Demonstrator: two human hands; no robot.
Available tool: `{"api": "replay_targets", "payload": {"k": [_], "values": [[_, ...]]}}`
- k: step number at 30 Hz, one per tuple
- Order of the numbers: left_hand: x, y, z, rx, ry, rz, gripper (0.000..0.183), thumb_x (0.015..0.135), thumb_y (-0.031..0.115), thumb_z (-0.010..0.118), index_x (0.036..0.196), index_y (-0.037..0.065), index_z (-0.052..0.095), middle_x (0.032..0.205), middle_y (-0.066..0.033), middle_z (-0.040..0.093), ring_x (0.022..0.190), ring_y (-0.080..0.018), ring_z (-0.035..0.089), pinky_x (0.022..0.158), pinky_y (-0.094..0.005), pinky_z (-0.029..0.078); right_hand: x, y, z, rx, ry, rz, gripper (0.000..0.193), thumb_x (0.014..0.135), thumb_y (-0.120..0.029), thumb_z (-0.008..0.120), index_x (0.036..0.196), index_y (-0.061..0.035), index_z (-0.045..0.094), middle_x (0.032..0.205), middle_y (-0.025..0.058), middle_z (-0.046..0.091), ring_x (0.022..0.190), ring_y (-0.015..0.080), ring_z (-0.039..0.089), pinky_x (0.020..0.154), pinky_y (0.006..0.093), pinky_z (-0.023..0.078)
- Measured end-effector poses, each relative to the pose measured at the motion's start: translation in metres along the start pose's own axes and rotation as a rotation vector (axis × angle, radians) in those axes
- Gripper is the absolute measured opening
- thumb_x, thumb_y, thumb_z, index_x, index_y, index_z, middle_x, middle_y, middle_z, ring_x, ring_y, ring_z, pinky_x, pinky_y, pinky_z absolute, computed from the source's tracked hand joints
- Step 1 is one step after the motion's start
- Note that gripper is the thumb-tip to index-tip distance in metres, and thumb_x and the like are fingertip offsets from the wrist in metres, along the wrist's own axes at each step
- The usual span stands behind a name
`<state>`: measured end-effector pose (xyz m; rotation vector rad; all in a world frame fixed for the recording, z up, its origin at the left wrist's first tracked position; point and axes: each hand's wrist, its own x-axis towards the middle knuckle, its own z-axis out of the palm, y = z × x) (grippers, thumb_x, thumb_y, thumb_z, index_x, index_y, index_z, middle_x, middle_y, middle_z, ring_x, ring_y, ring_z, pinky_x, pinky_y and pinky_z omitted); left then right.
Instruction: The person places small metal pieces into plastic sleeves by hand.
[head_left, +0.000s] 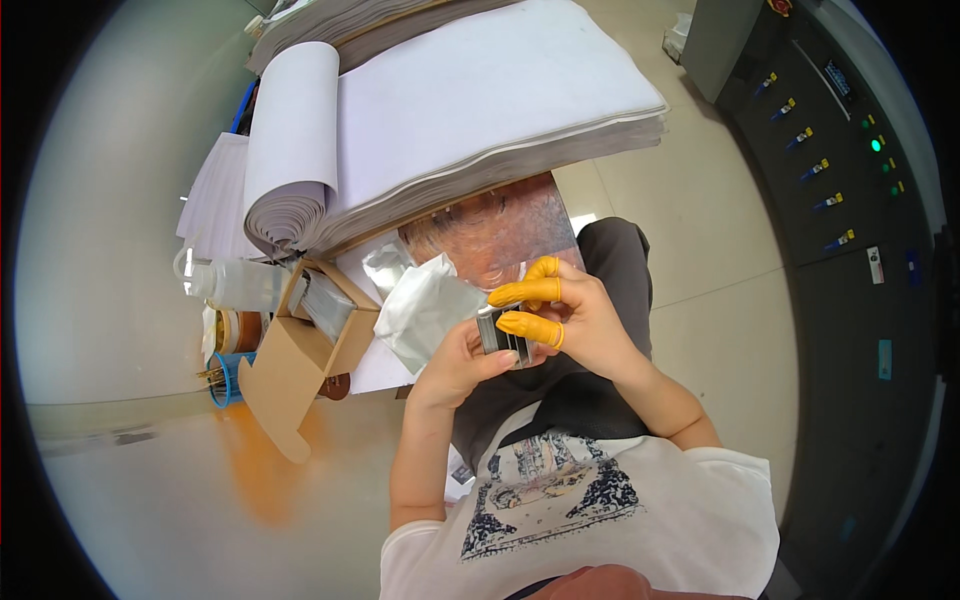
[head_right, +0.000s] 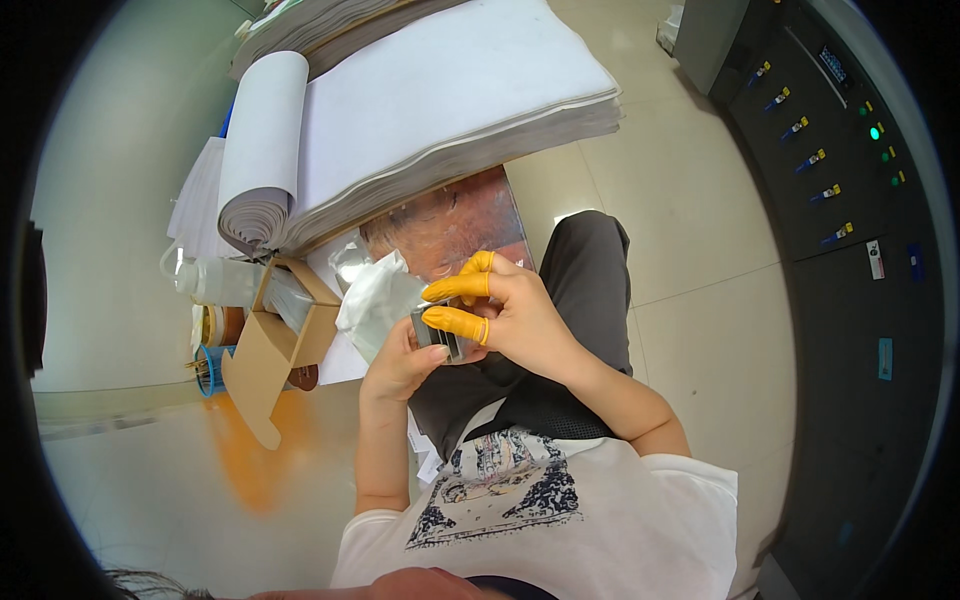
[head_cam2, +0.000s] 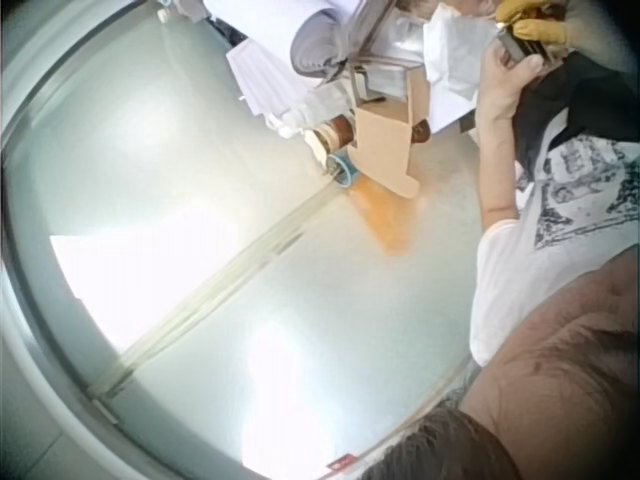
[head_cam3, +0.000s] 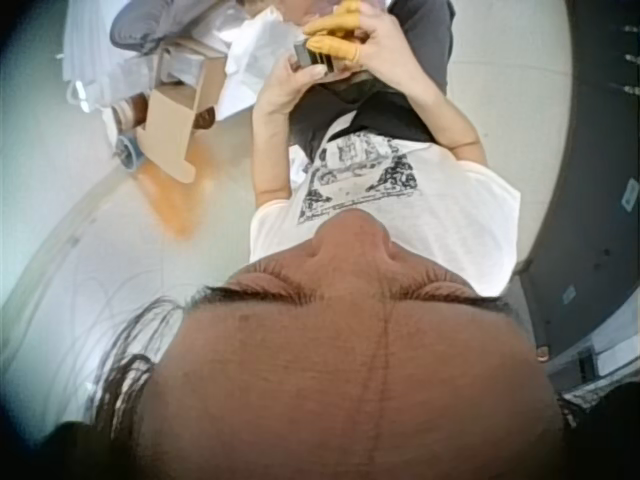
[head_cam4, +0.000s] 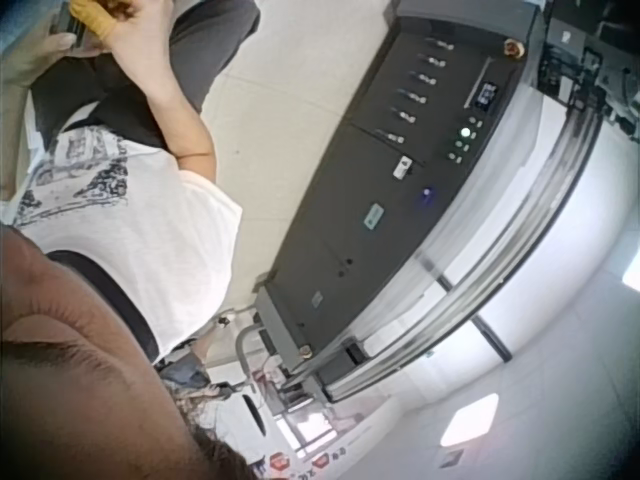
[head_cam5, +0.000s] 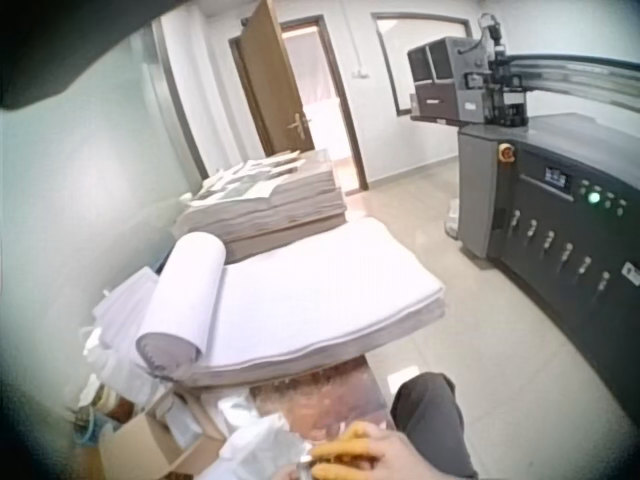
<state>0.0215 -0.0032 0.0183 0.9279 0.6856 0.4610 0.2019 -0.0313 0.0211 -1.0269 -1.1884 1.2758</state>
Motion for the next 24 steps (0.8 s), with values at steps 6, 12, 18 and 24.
{"api": "replay_targets", "payload": {"k": [6,12,18,24], "values": [[-0.0004,-0.0004,-0.0005,0.009,0.007,-0.006,0.062,0.073,0.021,0.071,0.121,-0.006,0.043,0.113,-0.0133,0.056,0.103,-0.024,0.058,0.09,-0.0458,0.048,0.0002,-0.0002,-0.0004,-0.091,0.017,-0.029,0.027,0.075,-0.008,0.073,0.101,-0.0036,0.066,0.087,0.0017,0.048,0.068,0.0066,0.045,0.056,0.0185,0.037],[-0.0007,-0.0049,-0.0033,0.041,0.024,0.008,0.062,0.073,0.02,0.072,0.121,-0.006,0.043,0.113,-0.0132,0.056,0.104,-0.0237,0.057,0.09,-0.0462,0.048,0.0006,-0.0038,0.0016,-0.174,0.048,-0.097,0.028,0.075,-0.014,0.072,0.102,-0.0074,0.066,0.082,0.0019,0.049,0.061,0.0075,0.043,0.055,0.0205,0.038],[-0.0018,0.0011,0.0026,-0.03,0.018,0.017,0.049,0.075,0.016,0.071,0.116,-0.002,0.051,0.104,-0.0078,0.061,0.095,-0.0151,0.059,0.088,-0.0285,0.045,0.0006,-0.0049,0.0014,-0.194,0.042,-0.109,0.028,0.076,-0.013,0.071,0.102,-0.0075,0.065,0.081,0.0021,0.049,0.062,0.0076,0.043,0.055,0.0206,0.038],[-0.0004,0.0011,0.0011,0.009,-0.021,0.032,0.06,0.073,0.024,0.072,0.118,-0.006,0.047,0.107,-0.0144,0.059,0.096,-0.0243,0.061,0.088,-0.0412,0.049,-0.0006,-0.0023,-0.0005,-0.068,0.026,-0.071,0.028,0.078,-0.01,0.069,0.105,-0.006,0.063,0.08,0.0007,0.048,0.062,0.0064,0.043,0.054,0.0192,0.037]]}}
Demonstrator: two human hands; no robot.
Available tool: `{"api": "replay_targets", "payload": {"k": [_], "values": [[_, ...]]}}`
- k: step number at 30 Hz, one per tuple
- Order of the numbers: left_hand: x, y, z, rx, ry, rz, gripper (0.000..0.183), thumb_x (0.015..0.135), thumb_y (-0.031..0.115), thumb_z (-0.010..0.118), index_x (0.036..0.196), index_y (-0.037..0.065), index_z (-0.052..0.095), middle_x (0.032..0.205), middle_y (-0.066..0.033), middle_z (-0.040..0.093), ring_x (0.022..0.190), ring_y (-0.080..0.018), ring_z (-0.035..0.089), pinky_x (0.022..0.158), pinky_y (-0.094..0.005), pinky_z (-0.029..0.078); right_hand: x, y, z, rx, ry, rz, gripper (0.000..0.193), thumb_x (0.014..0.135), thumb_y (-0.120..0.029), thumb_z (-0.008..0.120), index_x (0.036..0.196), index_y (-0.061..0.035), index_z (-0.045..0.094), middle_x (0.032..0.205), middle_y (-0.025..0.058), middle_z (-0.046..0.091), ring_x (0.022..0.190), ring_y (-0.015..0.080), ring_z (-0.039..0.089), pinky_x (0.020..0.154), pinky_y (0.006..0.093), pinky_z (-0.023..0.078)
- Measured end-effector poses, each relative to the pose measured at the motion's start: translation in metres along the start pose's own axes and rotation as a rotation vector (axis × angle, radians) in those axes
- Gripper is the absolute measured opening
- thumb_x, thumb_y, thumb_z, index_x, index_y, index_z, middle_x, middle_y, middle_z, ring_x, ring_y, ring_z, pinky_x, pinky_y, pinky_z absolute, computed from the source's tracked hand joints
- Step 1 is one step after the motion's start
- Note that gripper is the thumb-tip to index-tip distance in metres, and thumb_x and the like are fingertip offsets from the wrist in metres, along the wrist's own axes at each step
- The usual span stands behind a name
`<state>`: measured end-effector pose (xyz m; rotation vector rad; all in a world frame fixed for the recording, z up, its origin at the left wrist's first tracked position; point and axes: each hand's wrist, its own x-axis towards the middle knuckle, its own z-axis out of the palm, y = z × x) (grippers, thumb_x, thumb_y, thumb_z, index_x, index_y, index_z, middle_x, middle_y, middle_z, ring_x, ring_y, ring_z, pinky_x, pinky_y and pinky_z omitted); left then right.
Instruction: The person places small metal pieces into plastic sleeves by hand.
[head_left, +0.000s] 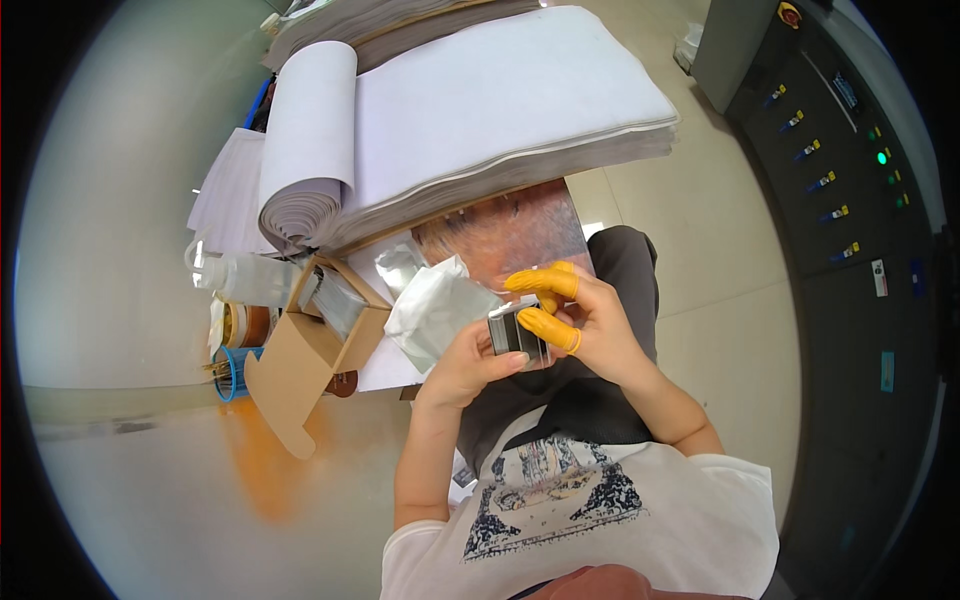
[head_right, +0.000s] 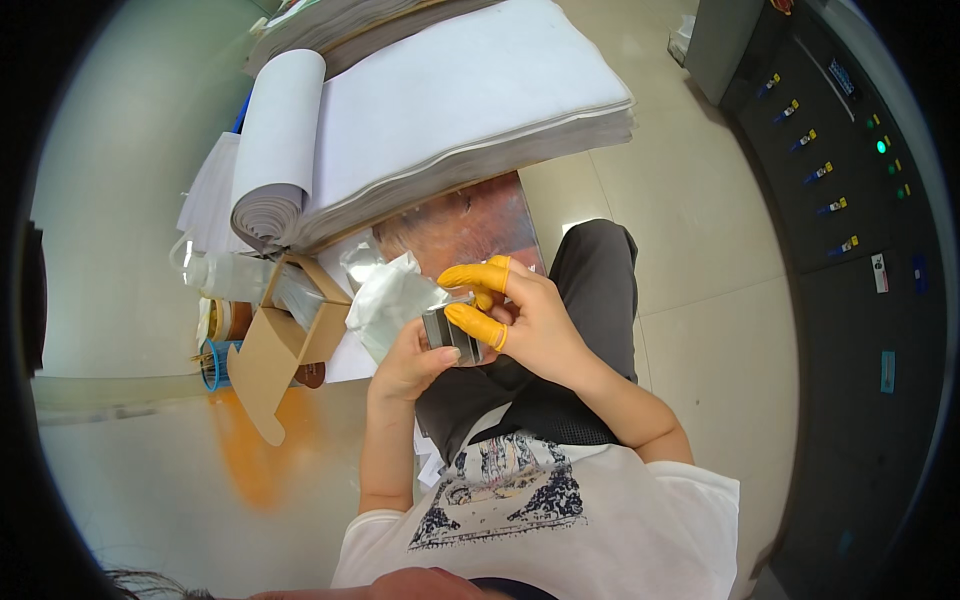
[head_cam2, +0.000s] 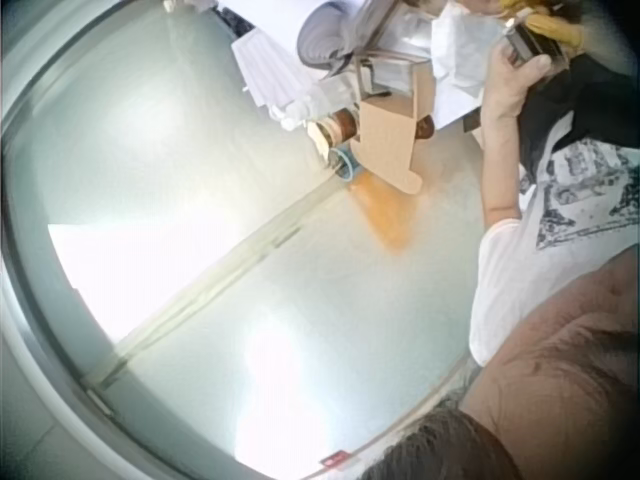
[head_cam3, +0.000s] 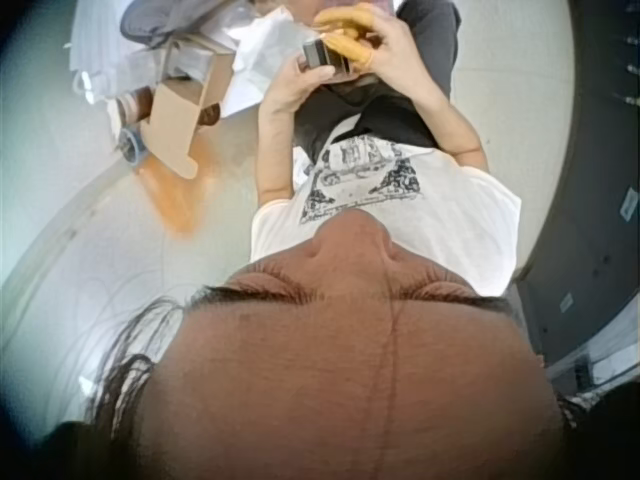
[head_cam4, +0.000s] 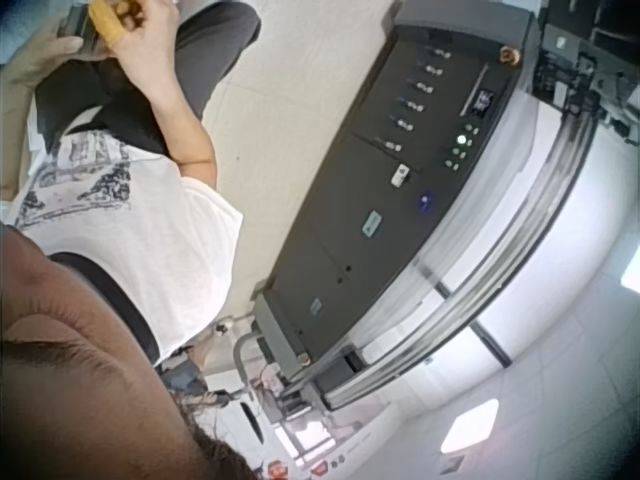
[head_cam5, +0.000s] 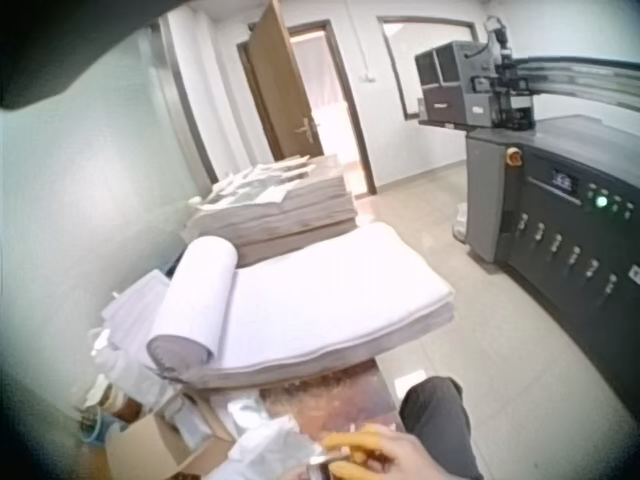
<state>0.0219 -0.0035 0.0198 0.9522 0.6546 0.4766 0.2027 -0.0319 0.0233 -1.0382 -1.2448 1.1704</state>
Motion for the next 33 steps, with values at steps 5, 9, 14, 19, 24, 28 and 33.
{"api": "replay_targets", "payload": {"k": [5,9,14,19,24,28,33], "values": [[0.0,0.001,0.002,-0.031,0.016,0.002,0.061,0.074,0.025,0.072,0.119,-0.007,0.046,0.108,-0.0155,0.059,0.096,-0.0265,0.062,0.088,-0.0409,0.05,0.0,-0.009,-0.001,0.146,-0.022,0.106,0.03,0.08,-0.009,0.066,0.109,-0.0049,0.06,0.079,-0.0011,0.048,0.063,0.005,0.043,0.054,0.0179,0.038],[0.0,0.001,0.002,-0.089,-0.023,0.021,0.062,0.079,0.018,0.068,0.129,-0.004,0.039,0.112,-0.0132,0.057,0.101,-0.0216,0.059,0.089,-0.0336,0.048,0.001,0.002,-0.002,0.098,-0.001,0.026,0.025,0.081,-0.008,0.064,0.106,-0.0044,0.061,0.08,-0.0002,0.05,0.066,0.0054,0.046,0.059,0.0194,0.043],[-0.001,0.001,0.0,-0.104,0.006,-0.034,0.052,0.079,0.015,0.067,0.121,-0.005,0.045,0.11,-0.0135,0.059,0.097,-0.0214,0.061,0.088,-0.0301,0.048,0.0,0.006,-0.008,0.151,0.042,-0.011,0.016,0.082,-0.008,0.063,0.098,-0.0029,0.061,0.082,0.0017,0.052,0.071,0.0084,0.05,0.062,0.0213,0.044],[0.0,0.002,0.006,-0.017,0.031,-0.02,0.054,0.078,0.015,0.069,0.121,-0.007,0.045,0.111,-0.015,0.058,0.1,-0.0246,0.06,0.088,-0.0351,0.05,0.001,0.014,-0.006,0.035,0.076,-0.135,0.014,0.077,-0.01,0.068,0.083,-0.0019,0.058,0.079,0.0023,0.051,0.068,0.0099,0.049,0.056,0.0212,0.039],[-0.002,0.003,0.013,0.073,0.038,0.023,0.043,0.08,0.001,0.065,0.119,-0.004,0.047,0.107,-0.0091,0.059,0.097,-0.0146,0.059,0.087,-0.0273,0.047,-0.001,0.009,-0.003,-0.094,0.026,-0.052,0.026,0.069,-0.012,0.076,0.074,-0.0029,0.053,0.073,-0.0004,0.047,0.059,0.007,0.039,0.049,0.0207,0.033],[-0.001,0.005,0.014,0.029,0.032,0.014,0.041,0.08,0.001,0.066,0.117,-0.003,0.048,0.105,-0.007,0.06,0.096,-0.0125,0.058,0.087,-0.0261,0.046,0.0,0.011,-0.004,-0.15,0.052,-0.099,0.028,0.068,-0.013,0.078,0.073,-0.0034,0.051,0.071,-0.0024,0.046,0.057,0.0054,0.035,0.048,0.0205,0.031],[0.0,0.002,0.011,0.057,0.017,0.021,0.043,0.079,0.002,0.068,0.117,-0.002,0.048,0.103,-0.0056,0.06,0.094,-0.0113,0.058,0.086,-0.0258,0.046,-0.001,0.009,-0.003,-0.126,0.032,-0.061,0.029,0.068,-0.013,0.078,0.073,-0.0037,0.052,0.072,-0.0024,0.046,0.058,0.0057,0.036,0.048,0.0199,0.031]]}}
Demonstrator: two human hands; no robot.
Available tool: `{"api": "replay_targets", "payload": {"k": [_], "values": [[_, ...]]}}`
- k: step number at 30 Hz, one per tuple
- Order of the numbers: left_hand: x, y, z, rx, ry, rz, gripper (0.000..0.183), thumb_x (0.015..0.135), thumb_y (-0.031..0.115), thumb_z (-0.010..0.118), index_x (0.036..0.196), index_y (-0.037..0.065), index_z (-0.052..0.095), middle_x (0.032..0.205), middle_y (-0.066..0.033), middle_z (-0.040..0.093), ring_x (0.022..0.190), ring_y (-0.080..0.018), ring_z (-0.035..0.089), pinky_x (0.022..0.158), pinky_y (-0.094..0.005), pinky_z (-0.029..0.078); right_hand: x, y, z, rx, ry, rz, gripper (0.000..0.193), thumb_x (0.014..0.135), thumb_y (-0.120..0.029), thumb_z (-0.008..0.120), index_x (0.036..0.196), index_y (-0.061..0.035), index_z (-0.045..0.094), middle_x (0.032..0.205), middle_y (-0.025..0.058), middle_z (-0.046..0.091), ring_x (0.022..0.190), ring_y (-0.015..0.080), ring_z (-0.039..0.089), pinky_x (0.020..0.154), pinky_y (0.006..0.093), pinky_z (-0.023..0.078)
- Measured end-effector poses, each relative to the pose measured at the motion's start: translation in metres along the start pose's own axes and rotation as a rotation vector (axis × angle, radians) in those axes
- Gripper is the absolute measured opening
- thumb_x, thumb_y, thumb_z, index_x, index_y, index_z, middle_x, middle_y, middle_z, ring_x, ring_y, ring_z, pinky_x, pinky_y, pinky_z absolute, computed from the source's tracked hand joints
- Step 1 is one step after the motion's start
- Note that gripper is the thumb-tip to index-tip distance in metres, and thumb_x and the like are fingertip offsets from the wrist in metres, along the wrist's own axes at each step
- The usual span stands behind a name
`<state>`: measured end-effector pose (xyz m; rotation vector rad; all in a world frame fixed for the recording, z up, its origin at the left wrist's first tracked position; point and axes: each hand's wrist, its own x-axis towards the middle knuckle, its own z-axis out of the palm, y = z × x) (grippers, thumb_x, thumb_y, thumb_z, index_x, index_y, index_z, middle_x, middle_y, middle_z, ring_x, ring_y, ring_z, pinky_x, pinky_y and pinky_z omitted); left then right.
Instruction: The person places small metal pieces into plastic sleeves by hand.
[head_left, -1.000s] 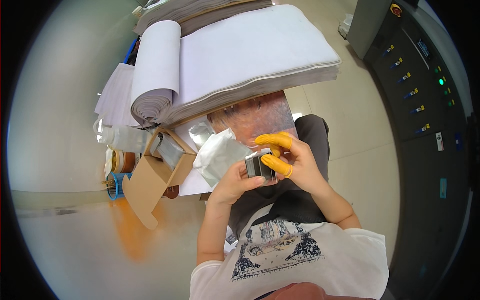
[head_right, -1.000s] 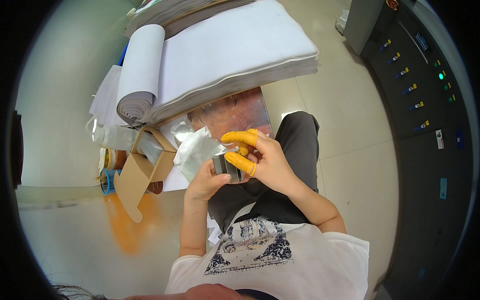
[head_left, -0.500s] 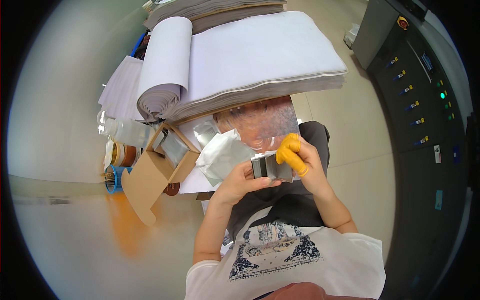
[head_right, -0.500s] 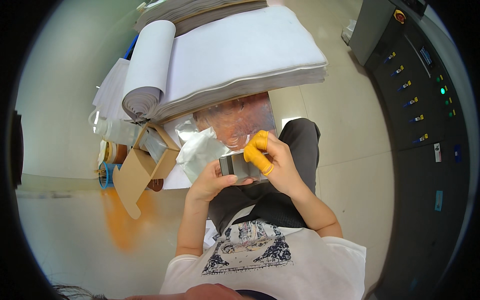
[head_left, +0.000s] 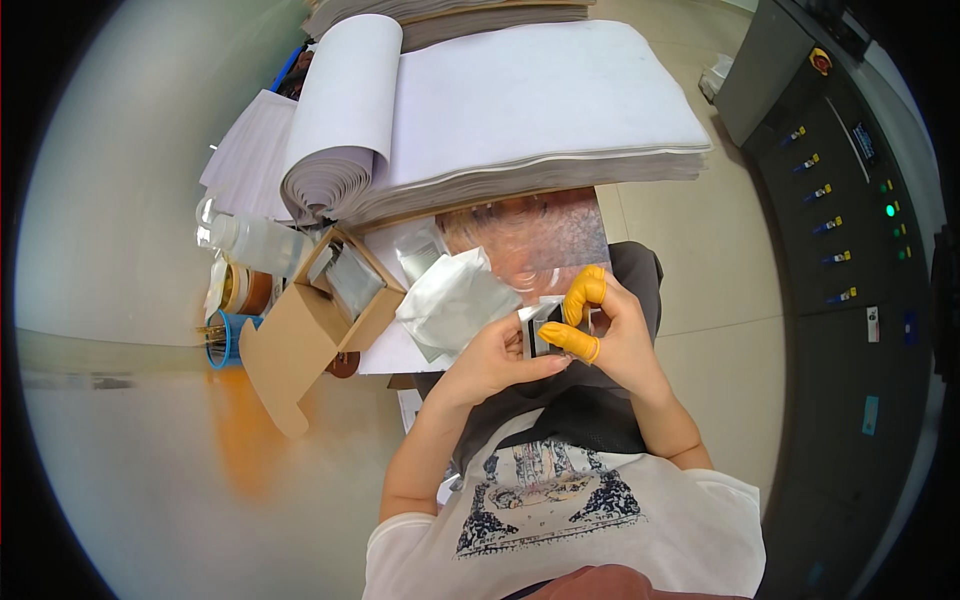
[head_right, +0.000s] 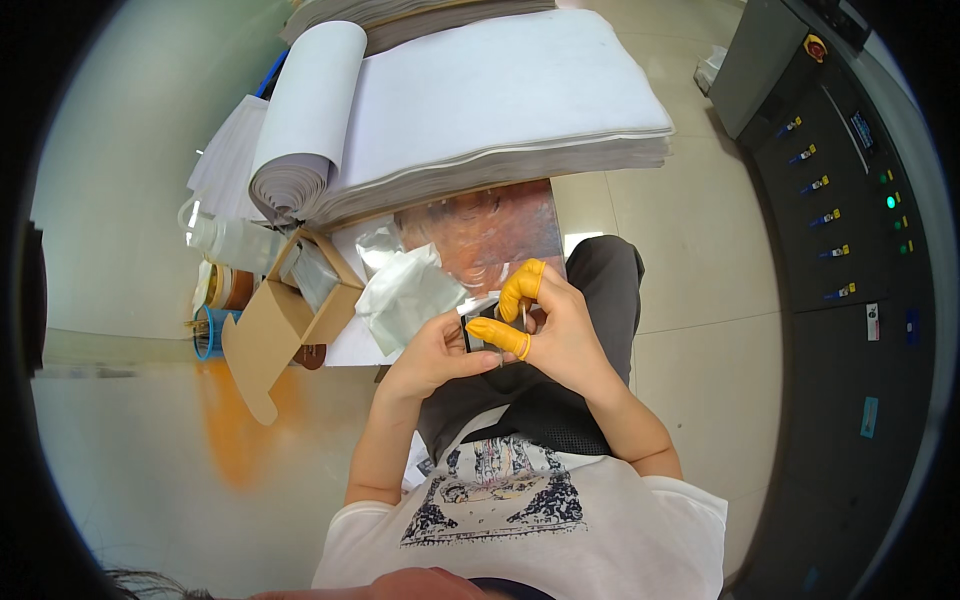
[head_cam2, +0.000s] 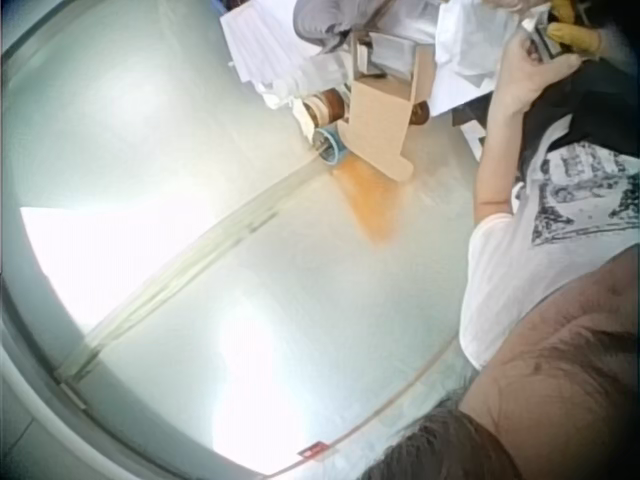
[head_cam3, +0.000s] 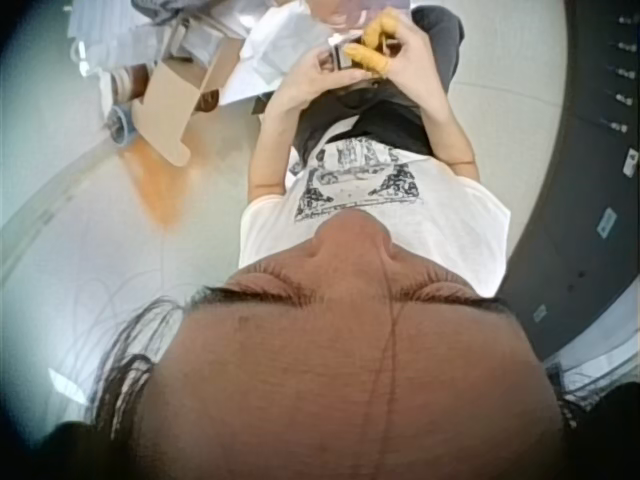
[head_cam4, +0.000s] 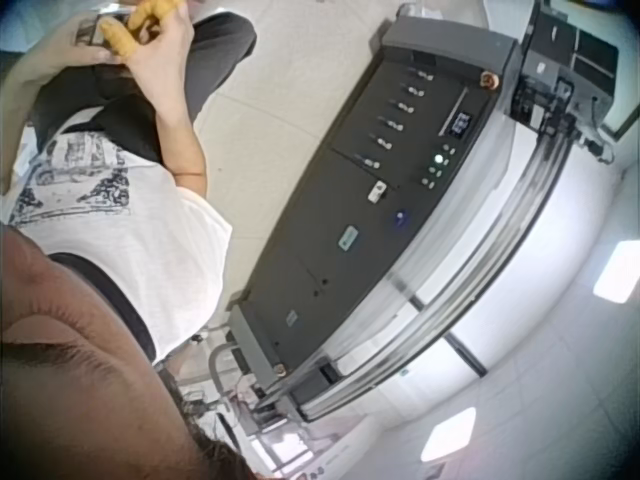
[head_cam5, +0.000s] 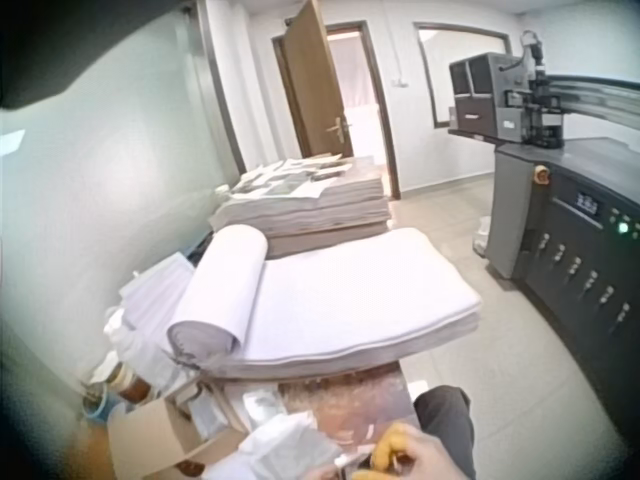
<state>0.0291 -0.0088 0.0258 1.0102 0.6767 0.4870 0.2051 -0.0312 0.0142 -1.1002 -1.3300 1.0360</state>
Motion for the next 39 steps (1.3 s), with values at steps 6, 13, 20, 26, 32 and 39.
{"api": "replay_targets", "payload": {"k": [6,13,20,26,32,39], "values": [[0.001,0.0,0.001,-0.021,0.023,0.01,0.046,0.077,0.005,0.07,0.117,-0.001,0.049,0.101,-0.004,0.06,0.093,-0.0103,0.058,0.085,-0.025,0.045,0.0,-0.004,-0.001,0.008,-0.012,0.027,0.027,0.068,-0.012,0.077,0.073,-0.0034,0.052,0.074,-0.0015,0.045,0.061,0.0062,0.038,0.048,0.0196,0.032],[0.001,-0.002,-0.002,-0.025,0.004,-0.004,0.047,0.076,0.008,0.072,0.117,0.001,0.051,0.1,-0.0018,0.059,0.09,-0.0078,0.056,0.082,-0.0229,0.044,0.0,0.001,-0.002,0.082,-0.025,0.02,0.025,0.069,-0.011,0.076,0.073,-0.0037,0.052,0.076,-0.0008,0.045,0.071,0.0084,0.04,0.052,0.0203,0.034],[-0.001,0.006,0.001,-0.05,0.016,-0.052,0.048,0.076,0.008,0.072,0.117,-0.001,0.05,0.103,-0.0034,0.06,0.092,-0.0099,0.058,0.085,-0.0248,0.045,0.0,0.001,-0.003,0.105,-0.031,0.024,0.024,0.071,-0.01,0.075,0.074,-0.0037,0.052,0.078,-0.0005,0.045,0.073,0.0087,0.042,0.056,0.0201,0.036],[-0.001,0.004,0.001,-0.072,0.031,-0.008,0.048,0.076,0.008,0.072,0.117,-0.001,0.05,0.103,-0.0054,0.061,0.093,-0.0117,0.059,0.085,-0.0255,0.046,0.0,0.002,-0.004,0.156,-0.043,0.044,0.023,0.072,-0.008,0.073,0.077,-0.0035,0.052,0.081,0.0002,0.045,0.075,0.0087,0.043,0.06,0.0197,0.04],[-0.001,0.003,0.0,-0.071,0.02,-0.019,0.047,0.076,0.008,0.072,0.117,-0.001,0.05,0.103,-0.006,0.061,0.093,-0.0117,0.059,0.084,-0.0256,0.046,-0.001,0.004,-0.005,0.163,-0.052,0.056,0.022,0.072,-0.006,0.072,0.078,-0.0036,0.052,0.083,-0.0001,0.045,0.076,0.0077,0.045,0.063,0.019,0.041],[-0.002,0.007,0.003,-0.055,0.015,-0.039,0.047,0.076,0.006,0.071,0.117,-0.001,0.05,0.103,-0.0063,0.061,0.094,-0.0127,0.059,0.085,-0.0262,0.046,-0.001,0.004,-0.007,0.173,-0.06,0.039,0.02,0.073,-0.006,0.07,0.077,-0.0032,0.051,0.084,0.0004,0.046,0.074,0.0071,0.047,0.06,0.0189,0.042]]}}
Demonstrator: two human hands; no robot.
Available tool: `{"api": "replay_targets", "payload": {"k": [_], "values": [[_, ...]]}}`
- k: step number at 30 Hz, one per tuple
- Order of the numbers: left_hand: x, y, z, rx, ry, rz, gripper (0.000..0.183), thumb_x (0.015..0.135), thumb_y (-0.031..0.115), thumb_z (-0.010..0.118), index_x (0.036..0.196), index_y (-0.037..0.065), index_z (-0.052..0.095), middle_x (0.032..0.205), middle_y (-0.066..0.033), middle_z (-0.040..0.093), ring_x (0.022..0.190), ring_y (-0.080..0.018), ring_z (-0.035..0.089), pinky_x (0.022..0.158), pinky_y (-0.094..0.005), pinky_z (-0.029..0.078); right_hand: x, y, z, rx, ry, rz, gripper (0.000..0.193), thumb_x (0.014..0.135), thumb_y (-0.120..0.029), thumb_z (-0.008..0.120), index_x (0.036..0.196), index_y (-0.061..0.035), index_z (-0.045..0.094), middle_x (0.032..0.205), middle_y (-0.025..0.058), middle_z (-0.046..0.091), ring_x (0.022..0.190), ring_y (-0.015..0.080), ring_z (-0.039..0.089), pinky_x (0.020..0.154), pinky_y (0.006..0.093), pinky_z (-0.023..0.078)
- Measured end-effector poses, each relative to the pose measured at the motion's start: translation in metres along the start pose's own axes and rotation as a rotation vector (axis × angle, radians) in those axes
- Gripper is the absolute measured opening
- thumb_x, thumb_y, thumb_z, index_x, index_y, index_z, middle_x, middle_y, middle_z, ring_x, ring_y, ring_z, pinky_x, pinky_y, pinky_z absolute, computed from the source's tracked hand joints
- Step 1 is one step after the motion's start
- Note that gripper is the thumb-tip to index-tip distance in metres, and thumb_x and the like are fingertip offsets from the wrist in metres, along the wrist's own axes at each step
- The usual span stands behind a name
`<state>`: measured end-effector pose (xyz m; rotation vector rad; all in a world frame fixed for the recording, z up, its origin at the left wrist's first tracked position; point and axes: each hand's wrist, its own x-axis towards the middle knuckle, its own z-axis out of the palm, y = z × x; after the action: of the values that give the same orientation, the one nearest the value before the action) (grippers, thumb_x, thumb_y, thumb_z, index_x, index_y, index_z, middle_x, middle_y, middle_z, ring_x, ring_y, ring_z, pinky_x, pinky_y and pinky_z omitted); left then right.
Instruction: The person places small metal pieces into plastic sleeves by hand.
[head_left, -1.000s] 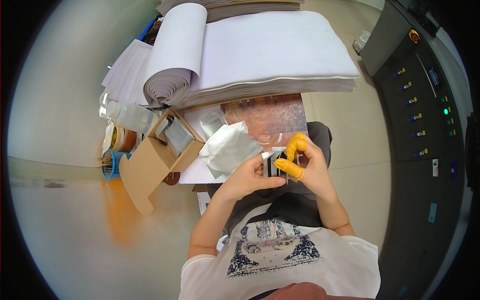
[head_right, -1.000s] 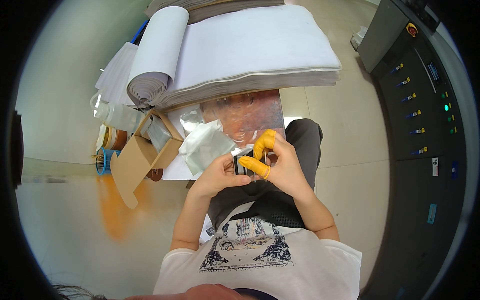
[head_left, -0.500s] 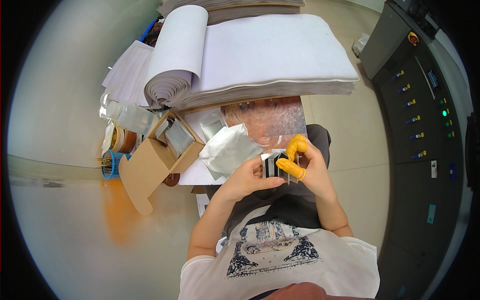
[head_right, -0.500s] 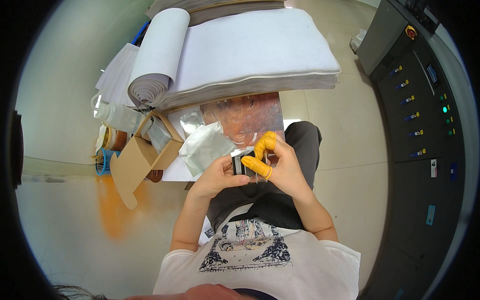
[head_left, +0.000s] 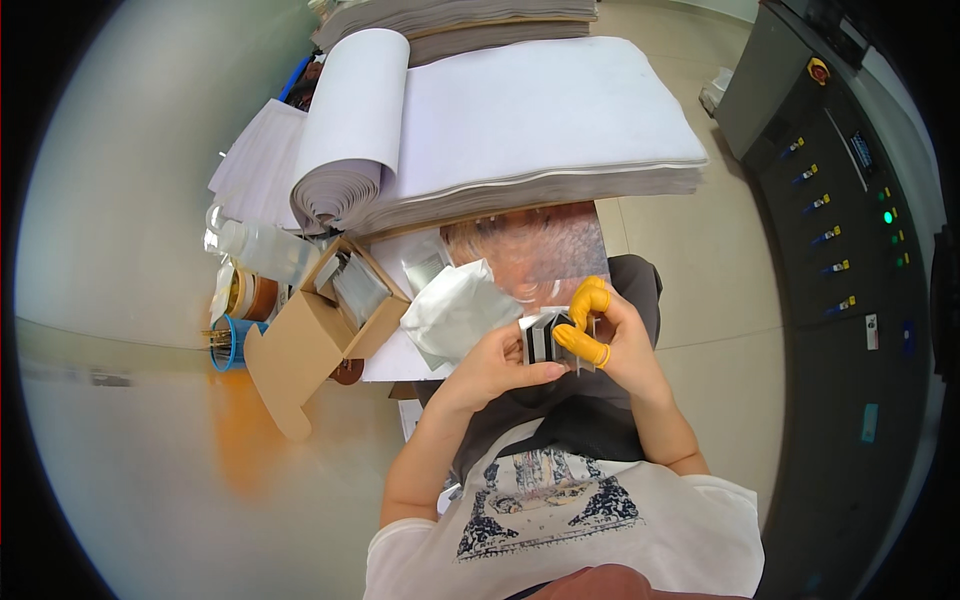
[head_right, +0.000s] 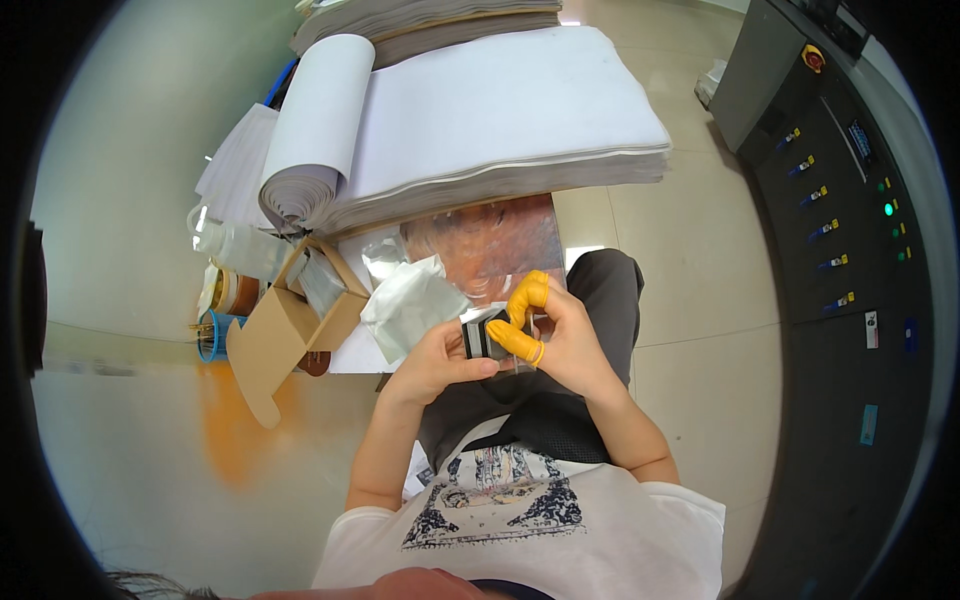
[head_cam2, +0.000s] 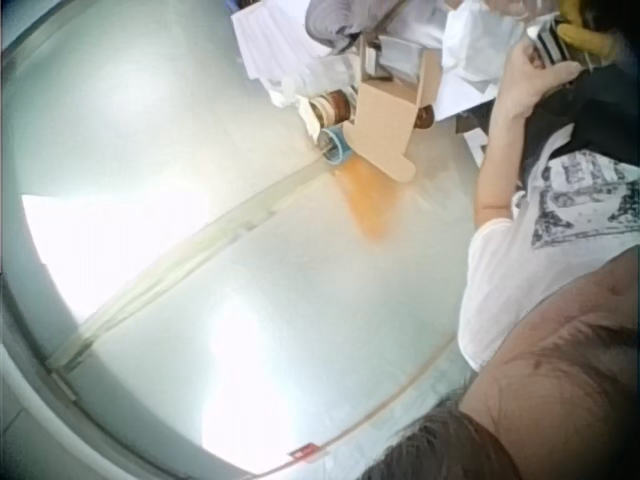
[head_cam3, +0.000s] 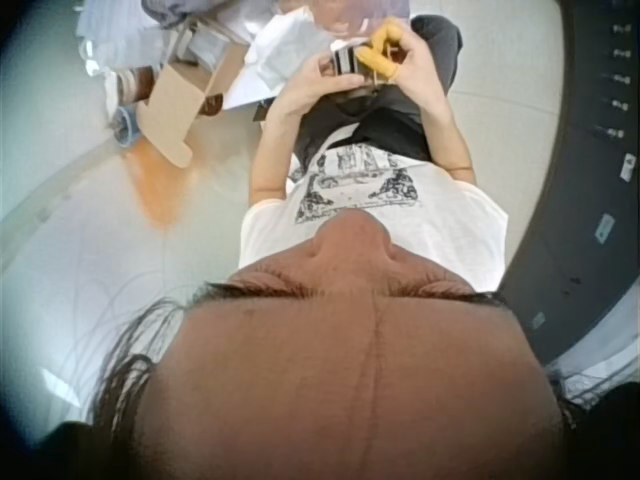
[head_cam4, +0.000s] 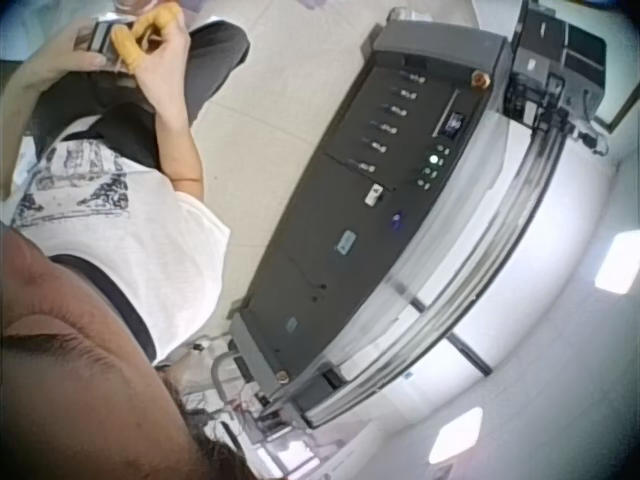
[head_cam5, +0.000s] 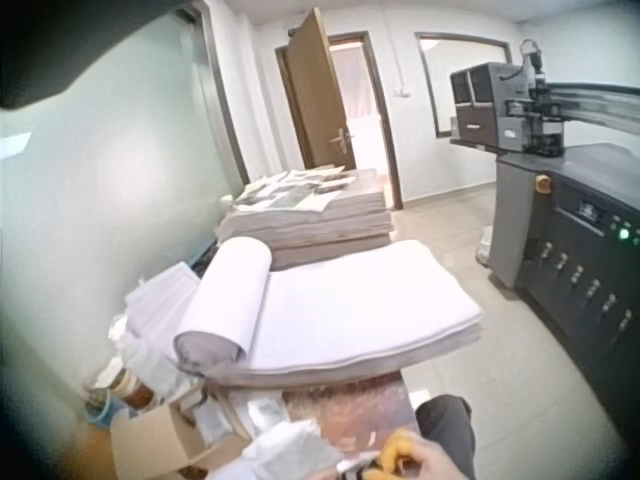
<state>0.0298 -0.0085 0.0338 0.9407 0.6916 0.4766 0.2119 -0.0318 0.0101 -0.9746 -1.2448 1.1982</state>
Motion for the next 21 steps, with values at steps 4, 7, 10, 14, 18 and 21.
{"api": "replay_targets", "payload": {"k": [4,7,10,14,18,21], "values": [[0.001,-0.0036,-0.0007,0.003,0.009,0.023,0.047,0.076,0.005,0.071,0.118,-0.002,0.049,0.104,-0.0072,0.061,0.094,-0.0139,0.06,0.086,-0.0272,0.046,0.0006,-0.0002,-0.0004,-0.028,-0.003,-0.016,0.02,0.073,-0.008,0.07,0.078,-0.0031,0.051,0.085,0.0009,0.046,0.074,0.007,0.048,0.058,0.0189,0.043],[0.0028,-0.0058,-0.0029,0.013,0.005,0.025,0.047,0.076,0.006,0.071,0.118,-0.002,0.049,0.104,-0.008,0.061,0.094,-0.0146,0.06,0.085,-0.0279,0.047,0.0,-0.0005,-0.0011,-0.006,-0.001,-0.023,0.02,0.073,-0.008,0.07,0.077,-0.0033,0.051,0.085,0.0009,0.046,0.073,0.0069,0.048,0.058,0.0187,0.043],[0.0027,-0.0045,-0.0015,0.024,0.007,0.028,0.047,0.076,0.006,0.071,0.117,-0.002,0.049,0.103,-0.0087,0.061,0.093,-0.015,0.06,0.085,-0.0282,0.047,-0.0002,0.0003,-0.0024,-0.007,-0.005,-0.033,0.02,0.073,-0.008,0.07,0.078,-0.0036,0.051,0.086,0.0009,0.046,0.073,0.0067,0.047,0.058,0.0184,0.043],[0.0019,-0.0052,-0.0012,0.024,0.027,0.044,0.047,0.076,0.005,0.07,0.118,-0.003,0.049,0.103,-0.009,0.061,0.093,-0.015,0.06,0.085,-0.0281,0.047,-0.0009,0.0008,-0.0021,0.015,-0.003,-0.028,0.021,0.074,-0.008,0.07,0.078,-0.0038,0.05,0.086,0.0009,0.046,0.072,0.0065,0.047,0.057,0.0182,0.042],[0.002,-0.006,-0.0016,0.001,0.026,0.042,0.048,0.076,0.004,0.07,0.118,-0.003,0.048,0.104,-0.0087,0.06,0.094,-0.0148,0.06,0.086,-0.0281,0.047,-0.0007,0.0013,-0.0007,0.019,0.006,-0.031,0.021,0.073,-0.008,0.071,0.079,-0.0037,0.051,0.085,0.0006,0.046,0.067,0.0055,0.045,0.056,0.0178,0.041],[0.0027,-0.0088,-0.0027,-0.022,0.023,0.042,0.048,0.076,0.003,0.069,0.119,-0.003,0.048,0.104,-0.0084,0.06,0.094,-0.0146,0.06,0.086,-0.028,0.046,-0.0011,0.0029,0.0,0.027,0.014,-0.023,0.021,0.072,-0.008,0.072,0.079,-0.0038,0.053,0.085,0.0003,0.046,0.065,0.0046,0.043,0.054,0.0174,0.039]]}}
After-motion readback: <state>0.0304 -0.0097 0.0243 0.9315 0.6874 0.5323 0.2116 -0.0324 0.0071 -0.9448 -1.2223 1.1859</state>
